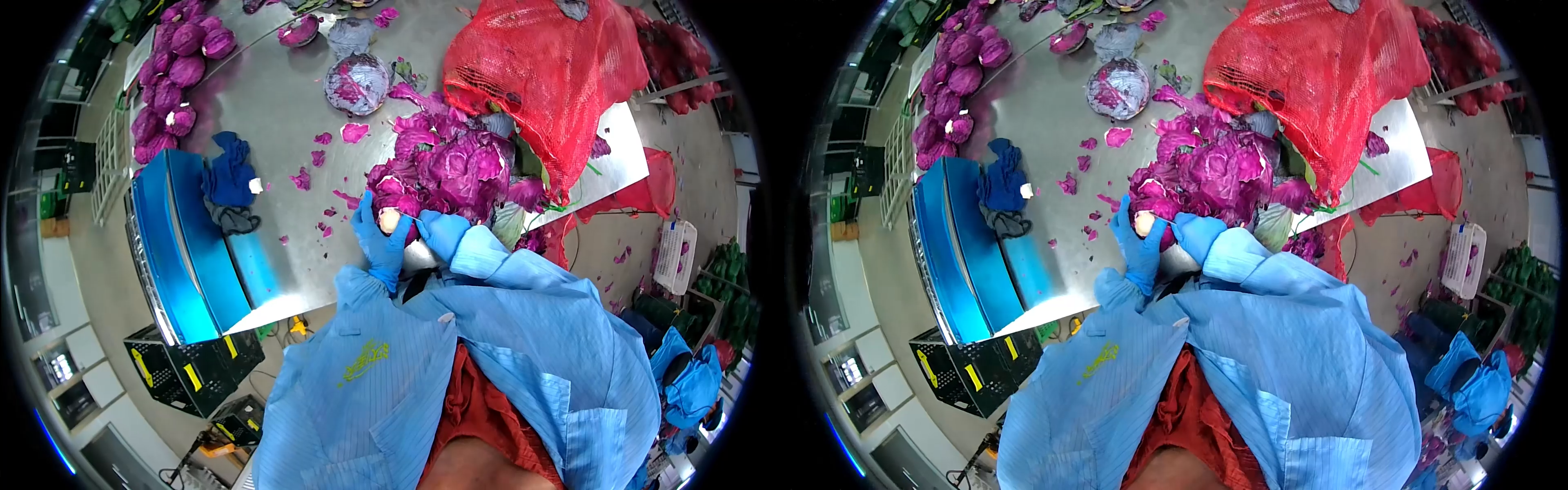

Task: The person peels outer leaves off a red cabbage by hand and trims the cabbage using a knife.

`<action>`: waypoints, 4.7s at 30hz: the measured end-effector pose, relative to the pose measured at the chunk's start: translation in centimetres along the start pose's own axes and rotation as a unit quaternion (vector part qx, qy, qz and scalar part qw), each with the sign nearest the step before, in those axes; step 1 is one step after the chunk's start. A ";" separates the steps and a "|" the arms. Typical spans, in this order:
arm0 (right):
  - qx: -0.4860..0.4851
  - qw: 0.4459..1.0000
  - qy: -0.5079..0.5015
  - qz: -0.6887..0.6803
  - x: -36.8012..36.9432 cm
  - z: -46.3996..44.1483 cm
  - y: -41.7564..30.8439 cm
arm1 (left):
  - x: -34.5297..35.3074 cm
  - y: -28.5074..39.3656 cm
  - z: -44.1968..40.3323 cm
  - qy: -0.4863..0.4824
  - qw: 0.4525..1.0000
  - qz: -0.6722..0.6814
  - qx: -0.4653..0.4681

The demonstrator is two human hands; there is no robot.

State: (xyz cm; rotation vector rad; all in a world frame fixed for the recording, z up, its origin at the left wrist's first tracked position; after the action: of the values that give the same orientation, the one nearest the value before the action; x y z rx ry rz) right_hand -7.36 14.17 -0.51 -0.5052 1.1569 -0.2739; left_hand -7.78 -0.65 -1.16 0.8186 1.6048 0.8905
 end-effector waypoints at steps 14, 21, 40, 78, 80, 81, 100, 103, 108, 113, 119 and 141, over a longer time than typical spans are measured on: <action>-0.003 0.992 0.120 0.044 -0.1 -1.3 0.9 | 0.0 0.5 -0.3 0.046 0.995 -0.049 -0.068; 0.046 0.996 0.064 0.045 -0.5 -2.4 1.1 | 0.4 -0.1 -0.9 0.059 0.986 -0.077 -0.135; -0.029 0.994 0.044 -0.092 -1.6 -5.6 0.5 | -0.1 0.7 0.1 0.001 0.999 -0.030 0.017; 0.023 0.999 -0.031 -0.024 3.1 -2.2 -1.9 | -2.4 -1.8 4.1 -0.087 0.980 0.173 -0.055; 0.022 0.999 -0.027 -0.024 3.2 -2.3 -1.8 | -2.4 -2.0 4.0 -0.091 0.984 0.149 -0.032; 0.028 0.999 -0.031 -0.026 3.3 -2.3 -1.8 | -2.3 -2.0 4.0 -0.092 0.984 0.149 -0.031; 0.240 0.853 -0.104 -0.452 3.3 -2.8 4.2 | -2.6 -1.9 4.1 -0.103 0.944 0.293 -0.116; 0.284 0.822 -0.103 -0.482 3.3 -3.1 4.8 | -3.1 -1.7 4.4 -0.115 0.918 0.352 -0.143; 0.270 0.800 -0.043 -0.534 2.6 -3.7 6.6 | -3.4 -1.0 4.1 -0.143 0.902 0.381 -0.143; 0.163 0.915 0.052 -0.365 -1.4 -2.6 5.8 | -4.4 -1.1 4.4 -0.141 0.867 0.435 -0.199; 0.140 0.938 -0.170 -0.267 1.2 -0.2 -0.6 | -4.6 -1.6 3.9 -0.155 0.877 0.417 -0.184; -0.023 0.998 -0.017 -0.054 5.4 -3.0 -1.4 | -3.3 -6.1 4.8 -0.096 0.955 0.213 -0.181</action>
State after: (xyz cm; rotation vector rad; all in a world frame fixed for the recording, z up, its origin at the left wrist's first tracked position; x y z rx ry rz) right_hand -7.93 9.82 -5.03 -0.6117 1.1066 -0.3324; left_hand -2.82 -5.86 -5.65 0.9675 1.0648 1.3215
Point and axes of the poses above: each hand's wrist, its own z-axis away from the middle knuckle, its own x-axis out of the palm, y = z × x, the point moved 8 cm from there along -z, towards the middle knuckle, and after that the axes turned 8 degrees about x, right-handed, at the moved point
